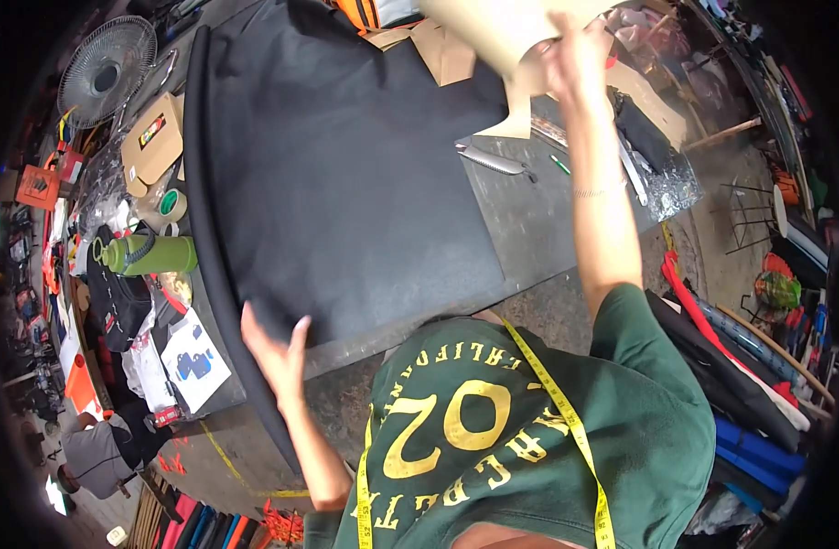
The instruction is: Cutting shapes out of black leather or vinyl using a cardboard template and a utility knife.
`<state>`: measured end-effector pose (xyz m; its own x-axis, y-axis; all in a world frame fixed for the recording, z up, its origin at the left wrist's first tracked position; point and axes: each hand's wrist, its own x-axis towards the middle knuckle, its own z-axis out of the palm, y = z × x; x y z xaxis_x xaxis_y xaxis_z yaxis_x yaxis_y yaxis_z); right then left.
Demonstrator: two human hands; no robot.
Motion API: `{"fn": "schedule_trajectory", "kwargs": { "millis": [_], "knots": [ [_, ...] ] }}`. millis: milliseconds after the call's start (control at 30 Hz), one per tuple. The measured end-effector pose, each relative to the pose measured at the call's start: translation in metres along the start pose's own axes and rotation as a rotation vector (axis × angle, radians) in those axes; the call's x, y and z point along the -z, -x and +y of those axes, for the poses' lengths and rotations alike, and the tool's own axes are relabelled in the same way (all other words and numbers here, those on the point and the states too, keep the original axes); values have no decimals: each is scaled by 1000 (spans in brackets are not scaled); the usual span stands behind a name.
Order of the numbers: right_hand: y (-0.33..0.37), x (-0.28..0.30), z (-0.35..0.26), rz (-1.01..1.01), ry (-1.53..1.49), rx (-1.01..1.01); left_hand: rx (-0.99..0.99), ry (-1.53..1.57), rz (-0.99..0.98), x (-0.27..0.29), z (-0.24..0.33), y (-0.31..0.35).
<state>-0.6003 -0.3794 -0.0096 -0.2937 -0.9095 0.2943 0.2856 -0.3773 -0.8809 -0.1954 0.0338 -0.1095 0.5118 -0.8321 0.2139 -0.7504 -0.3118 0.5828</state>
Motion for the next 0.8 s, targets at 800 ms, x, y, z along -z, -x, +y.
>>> {"fn": "schedule_trajectory", "kwargs": {
  "millis": [800],
  "knots": [
    [251,107,86,215,213,-592,-493,-797,-496,-12,-55,-37]
  ]
}}
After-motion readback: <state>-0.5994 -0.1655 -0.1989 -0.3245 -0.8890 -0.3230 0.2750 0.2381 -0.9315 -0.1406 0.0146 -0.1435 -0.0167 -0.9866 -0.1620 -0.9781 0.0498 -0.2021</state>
